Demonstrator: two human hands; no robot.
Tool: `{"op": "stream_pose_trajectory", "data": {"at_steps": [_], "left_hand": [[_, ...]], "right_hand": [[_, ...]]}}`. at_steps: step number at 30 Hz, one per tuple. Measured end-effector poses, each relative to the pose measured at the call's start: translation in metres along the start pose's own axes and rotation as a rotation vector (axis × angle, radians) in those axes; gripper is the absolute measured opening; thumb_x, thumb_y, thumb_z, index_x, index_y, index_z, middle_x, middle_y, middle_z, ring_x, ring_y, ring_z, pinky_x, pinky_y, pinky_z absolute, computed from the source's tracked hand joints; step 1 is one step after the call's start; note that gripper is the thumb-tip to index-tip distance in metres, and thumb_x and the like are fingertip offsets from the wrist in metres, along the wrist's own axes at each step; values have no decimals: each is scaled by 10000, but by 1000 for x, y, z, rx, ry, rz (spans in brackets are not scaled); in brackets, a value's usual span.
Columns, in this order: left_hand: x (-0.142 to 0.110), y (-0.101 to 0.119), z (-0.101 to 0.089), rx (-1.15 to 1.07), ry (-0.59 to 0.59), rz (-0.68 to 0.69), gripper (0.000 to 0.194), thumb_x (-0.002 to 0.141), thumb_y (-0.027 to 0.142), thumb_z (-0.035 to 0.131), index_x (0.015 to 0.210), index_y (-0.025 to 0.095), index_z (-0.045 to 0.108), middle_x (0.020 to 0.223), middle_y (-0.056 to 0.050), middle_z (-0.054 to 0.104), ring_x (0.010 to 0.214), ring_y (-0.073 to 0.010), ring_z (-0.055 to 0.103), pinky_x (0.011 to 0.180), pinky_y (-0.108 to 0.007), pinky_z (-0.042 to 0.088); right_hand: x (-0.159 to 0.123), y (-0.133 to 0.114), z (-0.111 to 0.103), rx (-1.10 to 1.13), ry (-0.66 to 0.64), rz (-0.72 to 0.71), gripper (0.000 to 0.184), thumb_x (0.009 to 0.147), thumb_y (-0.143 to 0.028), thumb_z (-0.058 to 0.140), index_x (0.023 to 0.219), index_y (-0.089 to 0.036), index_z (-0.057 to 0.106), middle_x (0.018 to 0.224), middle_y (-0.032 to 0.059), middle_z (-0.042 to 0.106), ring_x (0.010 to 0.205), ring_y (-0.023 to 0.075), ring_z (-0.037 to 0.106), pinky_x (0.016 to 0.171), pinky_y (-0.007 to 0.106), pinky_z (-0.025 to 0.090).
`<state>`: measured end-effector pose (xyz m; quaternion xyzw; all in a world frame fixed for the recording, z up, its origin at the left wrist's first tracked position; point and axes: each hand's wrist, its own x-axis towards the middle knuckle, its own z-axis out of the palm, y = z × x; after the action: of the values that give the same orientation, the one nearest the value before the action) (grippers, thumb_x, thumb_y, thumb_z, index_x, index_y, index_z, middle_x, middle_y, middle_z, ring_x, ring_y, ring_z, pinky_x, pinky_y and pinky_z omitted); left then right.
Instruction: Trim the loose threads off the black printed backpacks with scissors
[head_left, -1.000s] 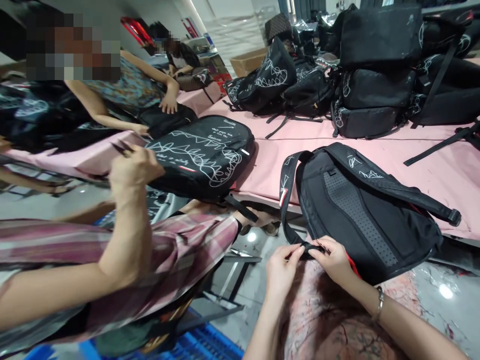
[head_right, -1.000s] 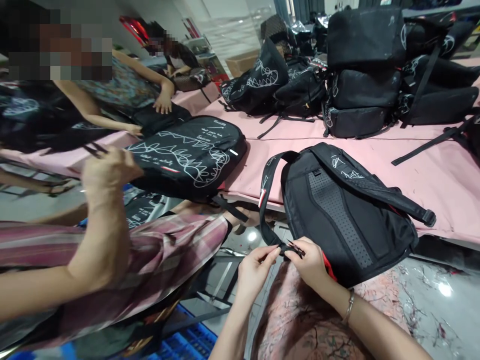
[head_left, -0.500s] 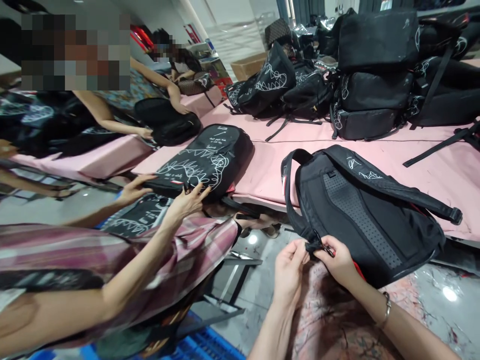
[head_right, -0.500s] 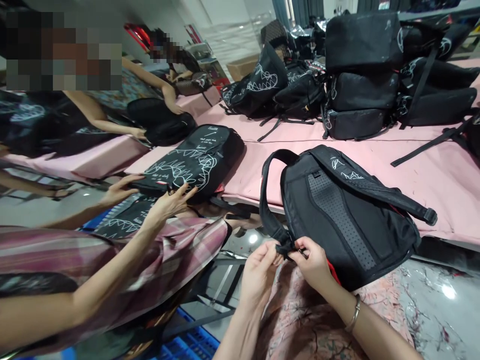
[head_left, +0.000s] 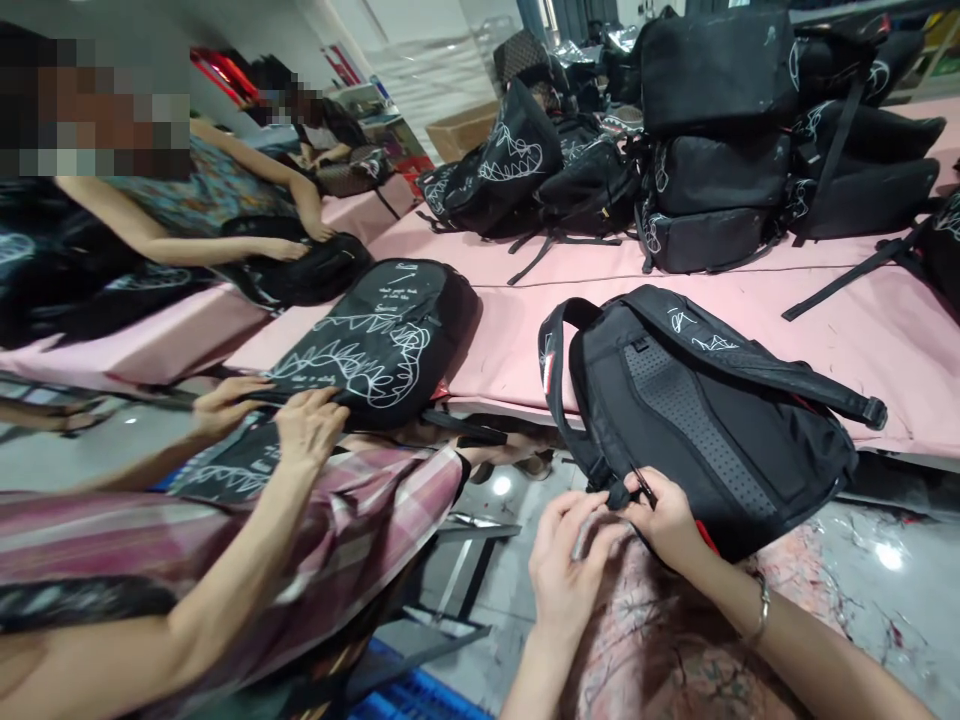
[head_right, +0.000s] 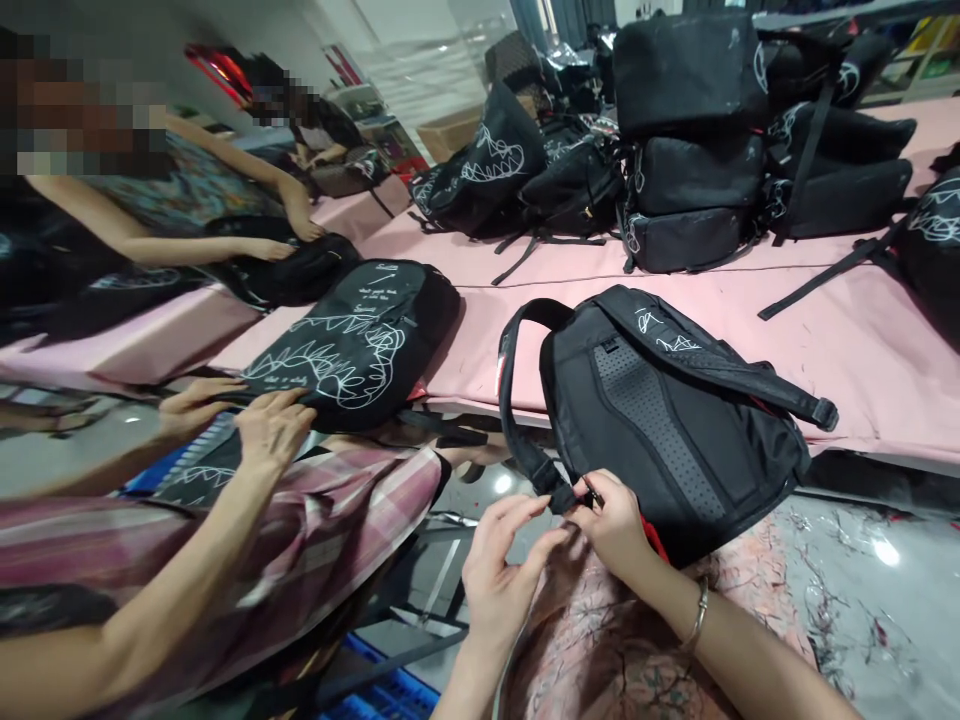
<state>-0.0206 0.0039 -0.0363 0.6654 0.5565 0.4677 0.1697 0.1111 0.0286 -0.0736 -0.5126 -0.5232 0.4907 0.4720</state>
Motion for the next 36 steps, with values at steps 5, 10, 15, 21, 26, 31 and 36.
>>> {"op": "stream_pose_trajectory", "data": {"at_steps": [5,10,15,21,26,31,36], "left_hand": [[4,2,-5,210,-15,189,236,773,147,595,991,209,661,824,-29,586,742,-120,580,687,-225,480],[14,14,-5,205,-112,120,186,794,208,565,941,204,679,798,-39,615,722,-135,589,653,-235,483],[23,18,-12,127,-273,-12,172,743,243,622,898,216,692,796,-48,648,693,-153,595,650,-250,473],[30,12,-12,-109,-282,-237,130,724,250,620,621,190,670,623,-11,608,605,-133,524,587,-231,406],[21,14,7,-698,-89,-739,218,619,344,711,686,142,663,627,-10,592,596,-123,523,605,-245,420],[15,15,16,-727,-25,-742,266,586,366,741,702,138,668,703,-20,595,668,-133,527,651,-249,421],[14,17,10,-436,-86,-419,153,709,312,643,652,170,642,696,-16,547,714,-151,491,672,-246,401]], "right_hand": [[-1,-1,3,-38,-1,-11,103,667,-198,568,643,-192,468,661,-38,430,593,109,396,527,205,322],[-2,-6,-4,-80,-19,-30,114,670,-177,555,634,-192,448,648,-44,418,571,101,374,496,200,290],[-3,-10,-7,-139,-70,-83,151,688,-160,548,603,-197,429,648,-36,420,601,115,391,519,214,297],[-3,-8,-5,-169,-88,-102,179,677,-169,591,583,-194,442,632,-41,437,594,115,397,534,225,297],[-4,-10,-4,-58,-8,51,137,669,-210,608,627,-197,478,650,-42,466,599,115,438,545,215,347],[-22,-31,-24,-81,6,67,213,731,-268,587,923,-207,518,823,1,554,741,156,523,661,252,420],[-34,-40,-54,-246,-41,24,155,855,-295,441,911,-205,554,839,43,609,785,196,538,696,293,396]]}}
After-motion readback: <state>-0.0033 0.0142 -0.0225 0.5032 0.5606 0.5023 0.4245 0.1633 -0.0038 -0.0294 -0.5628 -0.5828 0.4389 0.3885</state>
